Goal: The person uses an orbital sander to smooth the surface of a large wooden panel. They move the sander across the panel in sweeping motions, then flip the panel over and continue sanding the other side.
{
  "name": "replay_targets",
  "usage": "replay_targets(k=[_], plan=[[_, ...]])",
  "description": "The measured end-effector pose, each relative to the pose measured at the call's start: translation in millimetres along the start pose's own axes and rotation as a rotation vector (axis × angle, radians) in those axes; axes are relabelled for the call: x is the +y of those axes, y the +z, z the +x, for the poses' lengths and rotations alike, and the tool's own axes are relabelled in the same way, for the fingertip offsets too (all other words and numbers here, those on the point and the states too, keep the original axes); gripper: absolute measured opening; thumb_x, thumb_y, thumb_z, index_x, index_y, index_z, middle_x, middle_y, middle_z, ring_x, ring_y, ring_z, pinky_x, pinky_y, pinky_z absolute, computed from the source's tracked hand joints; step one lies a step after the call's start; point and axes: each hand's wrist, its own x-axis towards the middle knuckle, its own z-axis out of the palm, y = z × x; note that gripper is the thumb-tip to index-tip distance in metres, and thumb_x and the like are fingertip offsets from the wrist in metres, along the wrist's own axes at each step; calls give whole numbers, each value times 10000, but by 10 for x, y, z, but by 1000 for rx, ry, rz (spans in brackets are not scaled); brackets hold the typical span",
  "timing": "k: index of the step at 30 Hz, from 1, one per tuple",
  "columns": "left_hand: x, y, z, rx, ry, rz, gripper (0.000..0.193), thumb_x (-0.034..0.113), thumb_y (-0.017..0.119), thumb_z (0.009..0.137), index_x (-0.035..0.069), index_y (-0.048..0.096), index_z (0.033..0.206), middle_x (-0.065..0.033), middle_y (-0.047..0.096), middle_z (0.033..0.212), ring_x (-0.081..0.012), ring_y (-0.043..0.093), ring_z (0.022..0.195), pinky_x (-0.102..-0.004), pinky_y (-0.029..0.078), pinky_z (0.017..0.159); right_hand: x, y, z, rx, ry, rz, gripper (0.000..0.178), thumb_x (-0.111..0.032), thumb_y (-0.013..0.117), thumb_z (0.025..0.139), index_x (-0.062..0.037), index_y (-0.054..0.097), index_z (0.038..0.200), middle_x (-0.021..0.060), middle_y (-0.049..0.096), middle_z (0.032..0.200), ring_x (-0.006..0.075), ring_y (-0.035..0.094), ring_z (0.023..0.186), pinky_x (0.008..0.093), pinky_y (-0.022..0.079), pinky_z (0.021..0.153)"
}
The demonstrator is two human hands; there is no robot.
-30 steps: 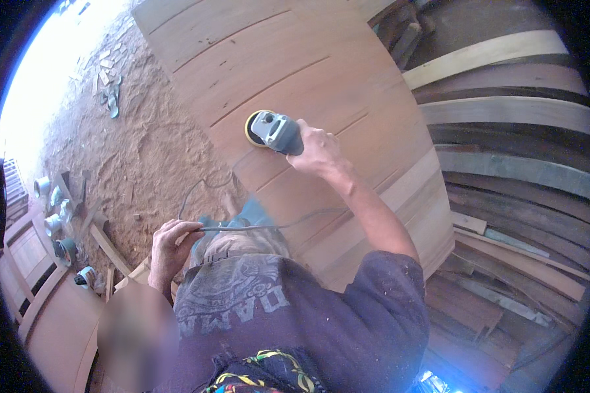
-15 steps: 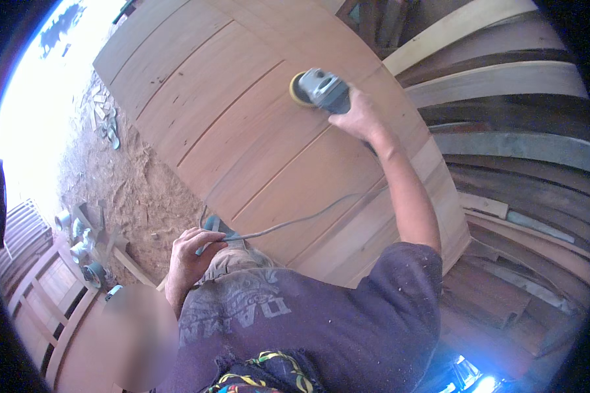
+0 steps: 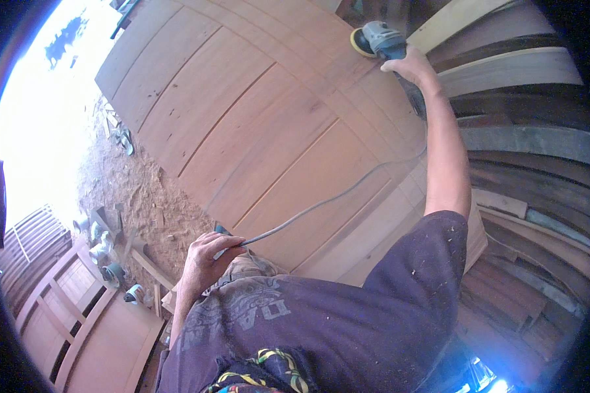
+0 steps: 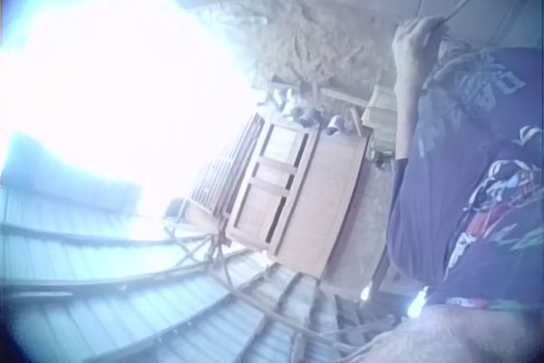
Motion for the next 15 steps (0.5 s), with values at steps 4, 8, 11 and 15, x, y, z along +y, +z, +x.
replay_targets(k=[4, 8, 11, 15], plan=[[-30, 4, -255, 77, 13, -10, 187, 188, 888, 939, 93, 847, 1095, -96, 820, 949, -292, 789, 916, -426, 611, 829, -81, 111, -156, 47, -23, 167, 586, -394, 966, 760, -12, 805, 1174, 135, 822, 1084, 258, 769, 1041, 408, 584, 947], [-279, -44, -693, 161, -92, 10, 169, 186, 878, 948, 90, 848, 1084, -95, 824, 975, -320, 782, 938, -437, 600, 859, -455, 376, -832, -3, 29, 315, 520, -353, 953, 812, -28, 796, 1186, 75, 787, 1019, 228, 749, 970, 395, 584, 894], [-362, -107, -958, 189, -173, -35, 173, 186, 881, 939, 88, 849, 1077, -102, 829, 986, -316, 784, 953, -437, 599, 871, -873, 747, -1426, -35, -124, 313, 536, -337, 951, 844, -33, 750, 1236, 23, 725, 924, 211, 714, 873, 391, 585, 824], [-556, -112, -1284, 233, -196, -58, 176, 182, 884, 932, 91, 855, 1080, -110, 833, 997, -317, 785, 958, -439, 596, 883, -1745, 1329, -2281, -241, -81, 127, 634, -366, 982, 808, -3, 716, 1255, 139, 803, 1009, 307, 803, 961, 443, 626, 889]])
